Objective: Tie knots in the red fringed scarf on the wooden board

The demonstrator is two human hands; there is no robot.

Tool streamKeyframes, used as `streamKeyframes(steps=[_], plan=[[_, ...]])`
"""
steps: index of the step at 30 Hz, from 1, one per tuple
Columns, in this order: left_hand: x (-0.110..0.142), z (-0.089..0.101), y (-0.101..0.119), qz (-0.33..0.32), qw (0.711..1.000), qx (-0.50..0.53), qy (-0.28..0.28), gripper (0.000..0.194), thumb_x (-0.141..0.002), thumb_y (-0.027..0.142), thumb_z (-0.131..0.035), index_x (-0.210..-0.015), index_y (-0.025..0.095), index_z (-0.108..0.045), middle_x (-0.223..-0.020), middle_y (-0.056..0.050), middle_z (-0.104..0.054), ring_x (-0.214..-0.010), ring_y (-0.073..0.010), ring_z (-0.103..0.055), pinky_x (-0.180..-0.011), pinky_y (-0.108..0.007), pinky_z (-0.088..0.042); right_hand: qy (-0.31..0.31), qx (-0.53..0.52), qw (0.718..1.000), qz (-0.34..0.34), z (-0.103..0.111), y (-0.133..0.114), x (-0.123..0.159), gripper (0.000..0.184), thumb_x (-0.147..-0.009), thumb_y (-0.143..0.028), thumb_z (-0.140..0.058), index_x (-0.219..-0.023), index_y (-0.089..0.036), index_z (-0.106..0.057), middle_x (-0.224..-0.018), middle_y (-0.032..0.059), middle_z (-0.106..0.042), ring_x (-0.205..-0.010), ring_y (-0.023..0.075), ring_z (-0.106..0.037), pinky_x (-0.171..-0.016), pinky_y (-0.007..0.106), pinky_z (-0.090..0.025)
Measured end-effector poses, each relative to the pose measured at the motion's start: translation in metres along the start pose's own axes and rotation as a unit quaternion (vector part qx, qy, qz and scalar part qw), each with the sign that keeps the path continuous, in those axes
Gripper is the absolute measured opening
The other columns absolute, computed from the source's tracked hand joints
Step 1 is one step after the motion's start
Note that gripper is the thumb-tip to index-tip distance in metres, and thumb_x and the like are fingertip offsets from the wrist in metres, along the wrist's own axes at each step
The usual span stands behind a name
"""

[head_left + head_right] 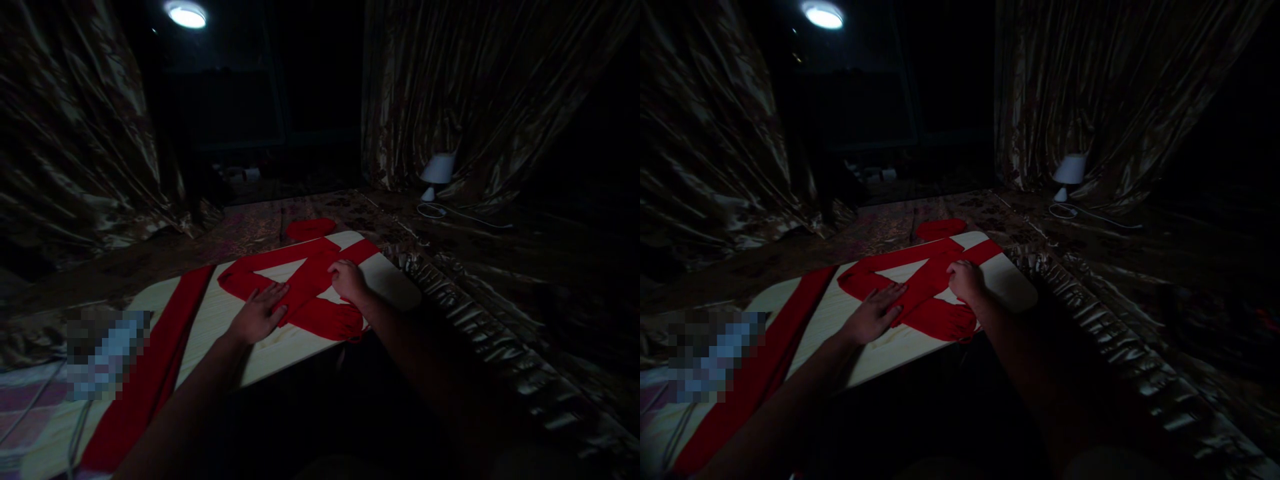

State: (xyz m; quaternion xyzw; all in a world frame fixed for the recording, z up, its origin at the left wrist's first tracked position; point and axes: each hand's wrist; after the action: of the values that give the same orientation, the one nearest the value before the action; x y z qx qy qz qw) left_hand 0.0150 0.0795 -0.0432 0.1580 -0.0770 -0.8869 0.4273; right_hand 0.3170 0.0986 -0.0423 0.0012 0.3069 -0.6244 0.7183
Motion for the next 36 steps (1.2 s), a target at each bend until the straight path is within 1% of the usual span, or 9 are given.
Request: streamKeyframes(steps=[2,7,11,17,19,25,31,34,36], plan=[[-0.002,-0.003,-0.002,0.007,1.0,-0.009,-0.028,0.06,-0.099,0.052,-0.035,-0.155,0.031,-0.035,-0.158,-0.006,-0.038,-0.148,-0.0277,-0.03,-0.121,-0.058,-0.016,-0.02,-0.005,1.0,-0.001,-0.001,0.002,0.0,0.031,-0.075,-0.004,-0.054,-0.093,-0.023,-0.072,-0.102,0.0033,-0.073,-0.099,0.0184,-0.064,-0.091,0.027,-0.047],[-0.002,-0.005,-0.005,0.007,1.0,-0.01,-0.027,0.062,-0.099,0.053,-0.035,-0.156,0.031,-0.032,-0.159,-0.006,-0.036,-0.148,-0.0271,-0.03,-0.12,-0.057,-0.018,-0.031,-0.017,0.999,-0.018,-0.001,0.005,-0.001,0.038,-0.071,-0.001,-0.054,-0.097,-0.024,-0.071,-0.104,0.0026,-0.073,-0.1,0.0182,-0.064,-0.091,0.027,-0.047],[-0.002,-0.003,-0.004,0.012,1.0,-0.008,-0.027,0.062,-0.098,0.055,-0.035,-0.155,0.031,-0.033,-0.159,-0.006,-0.036,-0.148,-0.0272,-0.031,-0.12,-0.057,-0.018,-0.049,-0.007,0.999,-0.003,0.001,0.004,0.001,0.034,-0.071,-0.006,-0.061,-0.098,-0.023,-0.071,-0.107,0.0032,-0.071,-0.102,0.0199,-0.061,-0.093,0.029,-0.045],[-0.002,-0.002,-0.003,0.017,1.0,0.003,-0.022,0.064,-0.097,0.057,-0.037,-0.155,0.031,-0.033,-0.159,-0.007,-0.036,-0.147,-0.0273,-0.032,-0.12,-0.057,-0.017,-0.07,0.079,0.99,0.097,0.016,0.002,0.004,0.013,-0.09,-0.02,-0.056,-0.097,-0.022,-0.067,-0.102,0.0063,-0.066,-0.102,0.0218,-0.055,-0.09,0.032,-0.041],[-0.002,-0.001,-0.003,0.02,0.999,0.016,-0.022,0.066,-0.096,0.058,-0.037,-0.156,0.031,-0.031,-0.159,-0.007,-0.036,-0.147,-0.027,-0.032,-0.121,-0.056,-0.017,-0.072,0.093,0.985,0.123,0.027,0.001,0.004,0.014,-0.093,-0.02,-0.052,-0.099,-0.021,-0.065,-0.102,0.0074,-0.065,-0.101,0.0222,-0.054,-0.09,0.032,-0.041],[-0.001,0.003,0.0,0.031,0.998,0.039,-0.034,0.064,-0.098,0.058,-0.03,-0.156,0.029,-0.033,-0.159,-0.006,-0.035,-0.149,-0.025,-0.029,-0.122,-0.053,-0.014,0.0,0.055,0.98,0.192,0.054,-0.003,0.013,0.023,-0.098,-0.019,-0.041,-0.103,-0.016,-0.063,-0.105,0.0109,-0.063,-0.105,0.0227,-0.052,-0.097,0.033,-0.038],[-0.002,0.001,0.0,0.025,0.999,0.017,-0.035,0.062,-0.099,0.056,-0.029,-0.154,0.029,-0.037,-0.159,-0.005,-0.036,-0.149,-0.0248,-0.029,-0.121,-0.056,-0.017,-0.105,0.109,0.966,0.207,0.044,0.019,0.023,0.014,-0.088,-0.012,-0.052,-0.092,-0.016,-0.066,-0.095,0.0095,-0.064,-0.094,0.0226,-0.054,-0.088,0.033,-0.04],[-0.002,0.0,-0.001,0.022,0.999,0.014,-0.031,0.061,-0.099,0.056,-0.031,-0.153,0.029,-0.038,-0.158,-0.006,-0.037,-0.148,-0.025,-0.03,-0.121,-0.056,-0.018,-0.104,0.078,0.971,0.198,0.042,0.023,0.021,0.014,-0.084,-0.011,-0.054,-0.089,-0.017,-0.066,-0.094,0.0077,-0.065,-0.093,0.0209,-0.055,-0.086,0.031,-0.041],[-0.001,0.001,-0.001,0.018,1.0,0.016,-0.018,0.06,-0.099,0.054,-0.033,-0.153,0.028,-0.038,-0.158,-0.006,-0.038,-0.147,-0.0254,-0.032,-0.12,-0.056,-0.019,-0.099,0.045,0.976,0.191,0.045,0.017,0.02,0.013,-0.082,-0.011,-0.056,-0.087,-0.018,-0.066,-0.094,0.0065,-0.066,-0.092,0.0195,-0.057,-0.084,0.029,-0.041]])
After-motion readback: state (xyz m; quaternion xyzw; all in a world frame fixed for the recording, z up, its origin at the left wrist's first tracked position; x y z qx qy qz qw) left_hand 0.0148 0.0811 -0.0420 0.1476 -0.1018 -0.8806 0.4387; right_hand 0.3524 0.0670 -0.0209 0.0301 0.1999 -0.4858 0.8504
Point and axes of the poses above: each hand's wrist, its own x-axis away from the middle knuckle, its own z-axis out of the back of the hand, y = z × x
